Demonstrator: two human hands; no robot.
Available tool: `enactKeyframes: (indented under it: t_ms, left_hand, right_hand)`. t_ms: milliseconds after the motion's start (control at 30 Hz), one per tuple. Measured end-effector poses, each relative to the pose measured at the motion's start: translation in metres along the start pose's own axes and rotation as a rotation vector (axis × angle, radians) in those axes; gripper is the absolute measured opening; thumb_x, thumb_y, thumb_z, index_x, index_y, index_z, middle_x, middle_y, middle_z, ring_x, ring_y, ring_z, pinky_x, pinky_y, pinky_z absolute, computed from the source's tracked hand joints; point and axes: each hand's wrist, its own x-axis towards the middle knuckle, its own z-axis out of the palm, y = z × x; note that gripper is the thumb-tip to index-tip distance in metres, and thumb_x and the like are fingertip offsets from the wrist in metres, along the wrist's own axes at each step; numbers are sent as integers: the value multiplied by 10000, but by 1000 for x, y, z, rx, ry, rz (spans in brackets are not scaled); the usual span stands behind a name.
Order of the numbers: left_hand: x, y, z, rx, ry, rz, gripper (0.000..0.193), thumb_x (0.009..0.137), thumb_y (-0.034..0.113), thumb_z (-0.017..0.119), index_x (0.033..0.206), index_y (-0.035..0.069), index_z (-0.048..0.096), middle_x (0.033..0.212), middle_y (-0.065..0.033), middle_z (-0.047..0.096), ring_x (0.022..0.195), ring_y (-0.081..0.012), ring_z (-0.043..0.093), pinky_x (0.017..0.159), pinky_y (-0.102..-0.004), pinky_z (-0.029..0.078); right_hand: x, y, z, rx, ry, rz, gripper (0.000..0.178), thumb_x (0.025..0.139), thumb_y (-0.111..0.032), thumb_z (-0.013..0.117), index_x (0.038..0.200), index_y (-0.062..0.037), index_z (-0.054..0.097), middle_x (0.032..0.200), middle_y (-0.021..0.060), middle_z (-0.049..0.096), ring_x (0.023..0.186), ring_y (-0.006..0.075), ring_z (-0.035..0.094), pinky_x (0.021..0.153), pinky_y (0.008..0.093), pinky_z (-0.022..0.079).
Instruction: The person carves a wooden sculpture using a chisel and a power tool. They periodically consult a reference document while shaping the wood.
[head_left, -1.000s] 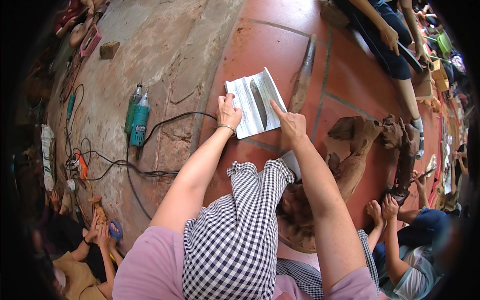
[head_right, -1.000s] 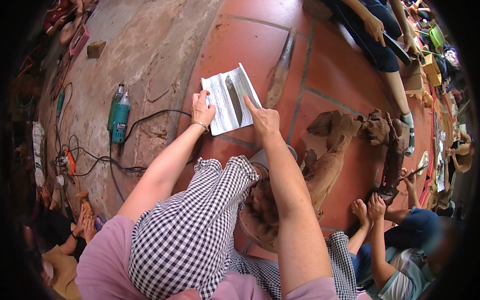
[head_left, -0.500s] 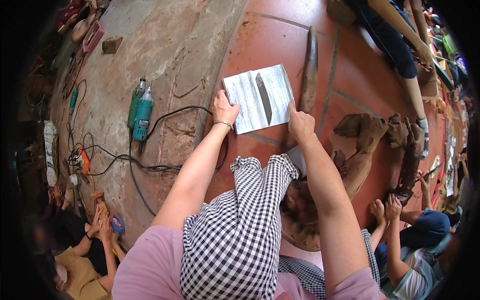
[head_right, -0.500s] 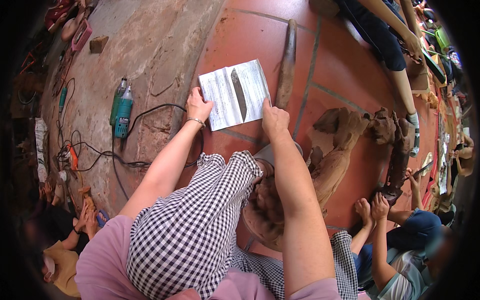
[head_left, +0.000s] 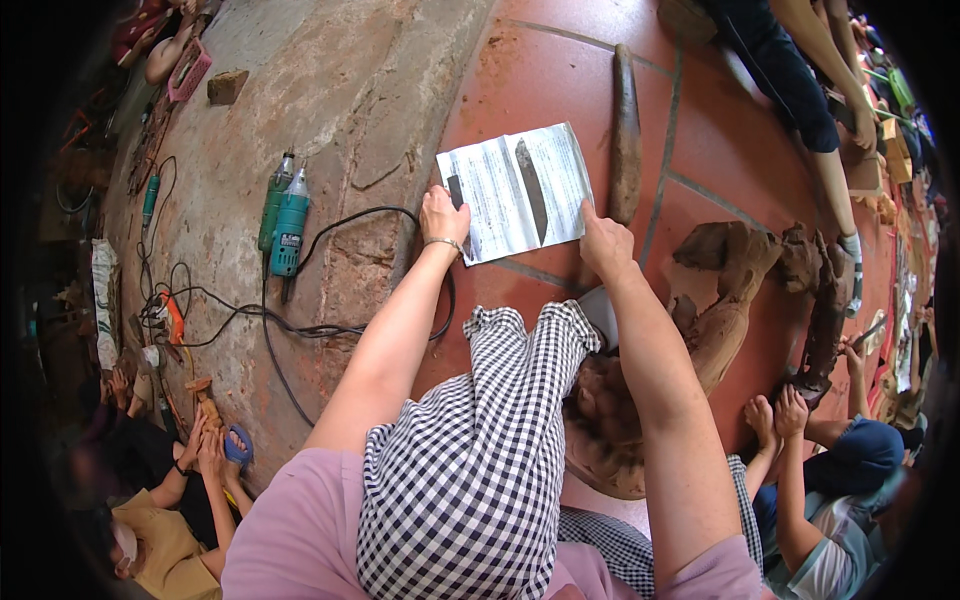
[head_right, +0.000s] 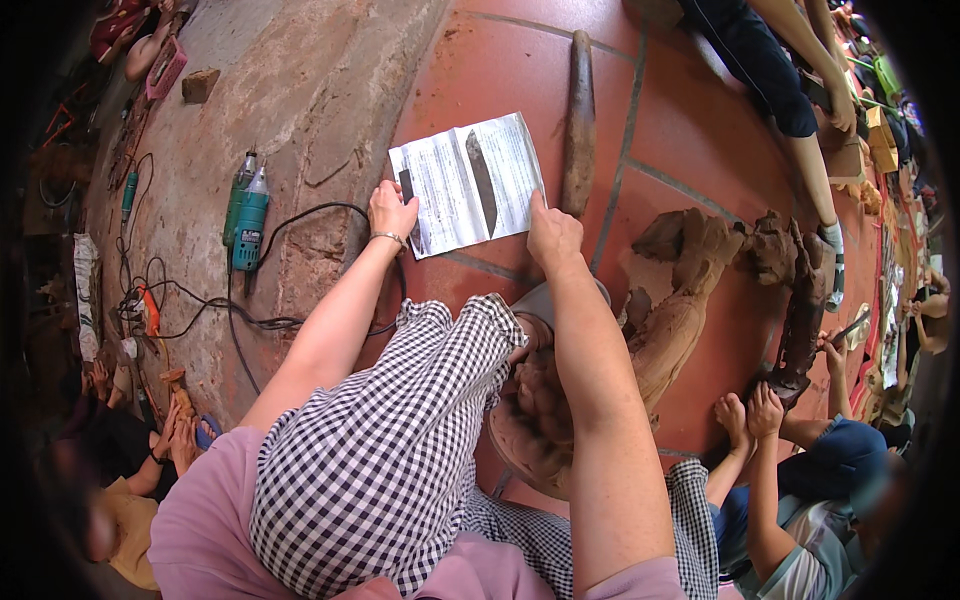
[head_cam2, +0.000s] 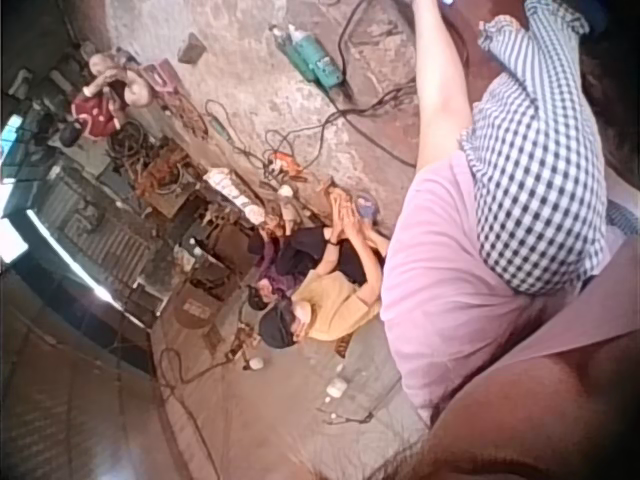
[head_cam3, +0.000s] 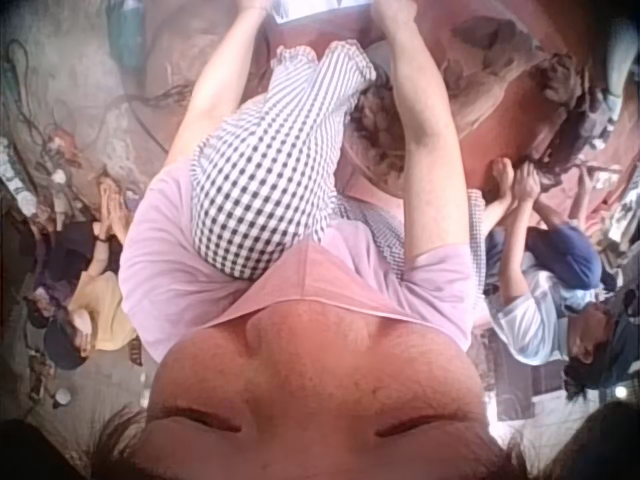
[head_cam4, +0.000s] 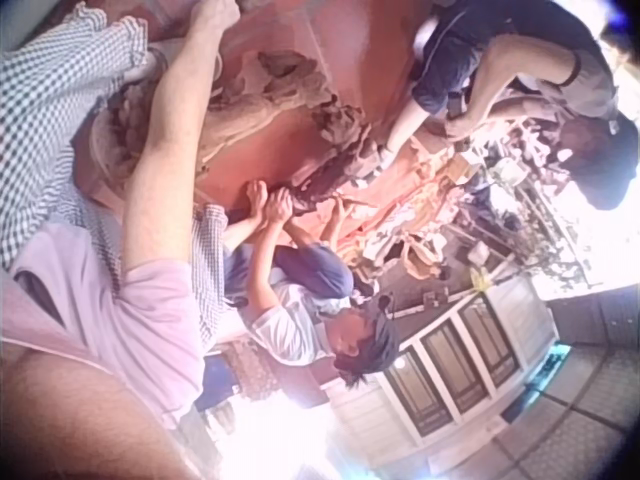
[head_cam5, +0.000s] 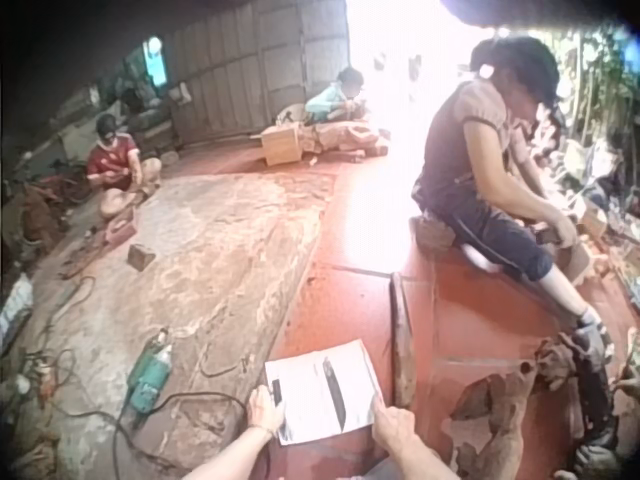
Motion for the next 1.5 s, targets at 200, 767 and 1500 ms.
enactKeyframes:
  t_ms: [200,767,1500]
  left_hand:
    - [12,12,-7,117,-108,-21,188,748,137,648,909,41,650,901,-230,690,894,-390,670,815,-456,532]
    - [27,17,-29,209,-150,-85,312,656,244,739,867,14,729,934,-216,712,914,-378,689,833,-423,546]
    - [-25,208,-132,-1061,-721,35,103,920,146,674,955,68,616,814,3,638,711,-80,641,671,-238,581]
  right_hand:
    - [-1,-2,-4,82,-20,37,443,874,-89,512,1314,-65,472,937,232,700,901,408,685,784,523,529]
    - [2,-7,-22,290,40,125,390,832,-159,605,1213,-80,609,1079,208,688,1048,375,647,906,496,503]
    - [-71,29,-195,1114,-252,-60,406,884,-226,726,1197,13,629,945,46,673,769,96,604,668,228,497]
